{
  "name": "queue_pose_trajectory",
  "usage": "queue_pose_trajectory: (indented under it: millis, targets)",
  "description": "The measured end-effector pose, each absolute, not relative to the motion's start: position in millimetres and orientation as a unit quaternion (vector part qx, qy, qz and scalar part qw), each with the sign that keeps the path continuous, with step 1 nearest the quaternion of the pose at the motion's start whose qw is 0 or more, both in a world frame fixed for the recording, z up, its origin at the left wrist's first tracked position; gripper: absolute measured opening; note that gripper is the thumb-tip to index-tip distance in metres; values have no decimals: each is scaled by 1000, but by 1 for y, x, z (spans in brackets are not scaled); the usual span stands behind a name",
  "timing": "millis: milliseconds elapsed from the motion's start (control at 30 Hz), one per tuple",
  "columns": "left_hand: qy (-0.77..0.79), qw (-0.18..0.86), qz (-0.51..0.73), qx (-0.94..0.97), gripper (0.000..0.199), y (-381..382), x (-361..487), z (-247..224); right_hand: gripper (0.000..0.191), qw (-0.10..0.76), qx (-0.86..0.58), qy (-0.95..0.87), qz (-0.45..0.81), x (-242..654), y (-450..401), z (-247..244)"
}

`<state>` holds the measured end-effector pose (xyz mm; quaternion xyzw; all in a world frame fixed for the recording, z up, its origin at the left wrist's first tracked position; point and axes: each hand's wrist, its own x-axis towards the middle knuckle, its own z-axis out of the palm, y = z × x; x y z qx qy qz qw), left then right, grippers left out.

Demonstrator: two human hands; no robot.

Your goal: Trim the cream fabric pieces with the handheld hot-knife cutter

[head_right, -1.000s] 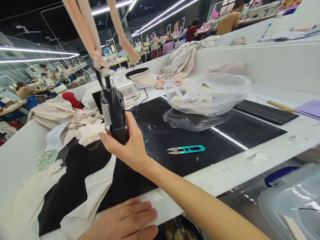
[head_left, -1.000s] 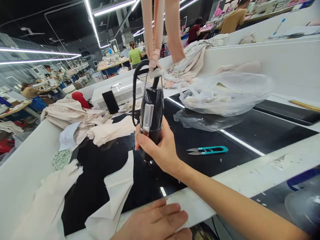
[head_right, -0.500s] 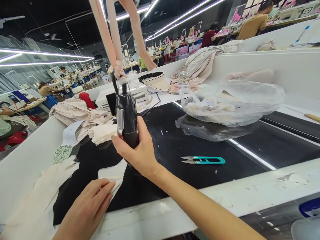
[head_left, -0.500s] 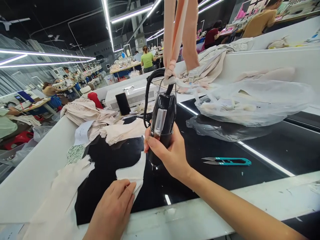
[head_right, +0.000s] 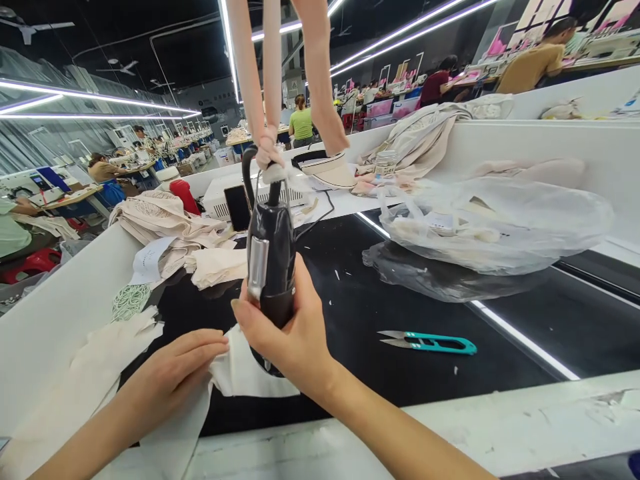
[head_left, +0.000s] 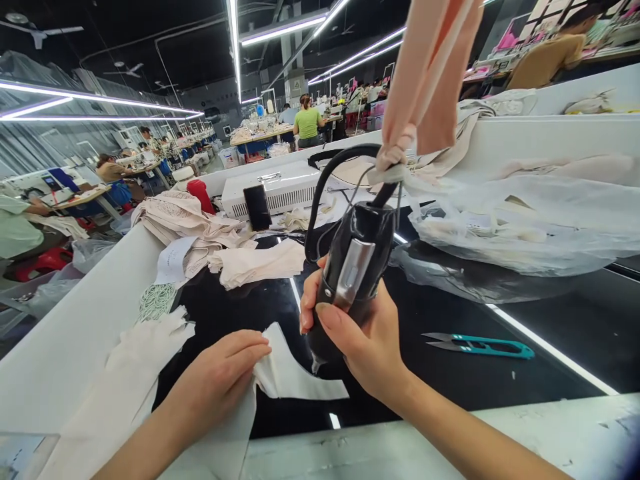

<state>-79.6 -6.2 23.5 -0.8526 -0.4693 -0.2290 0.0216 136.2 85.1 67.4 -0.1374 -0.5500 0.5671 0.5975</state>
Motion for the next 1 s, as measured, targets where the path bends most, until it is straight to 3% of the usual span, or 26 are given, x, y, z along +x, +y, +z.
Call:
queue_pose_trajectory:
  millis: [200,433,1000]
  targets:
    - [-456,-13,-220,-862,32,25,-60,22,42,588,-124,-554,576,146,73,64]
    - [-443,-3,-191,-876,26,29,-65,11,29,595,-125,-566,556,158,70,55]
    - [-445,2,-206,-871,34,16,-73,7,34,611,-143,-543,558,158,77,59]
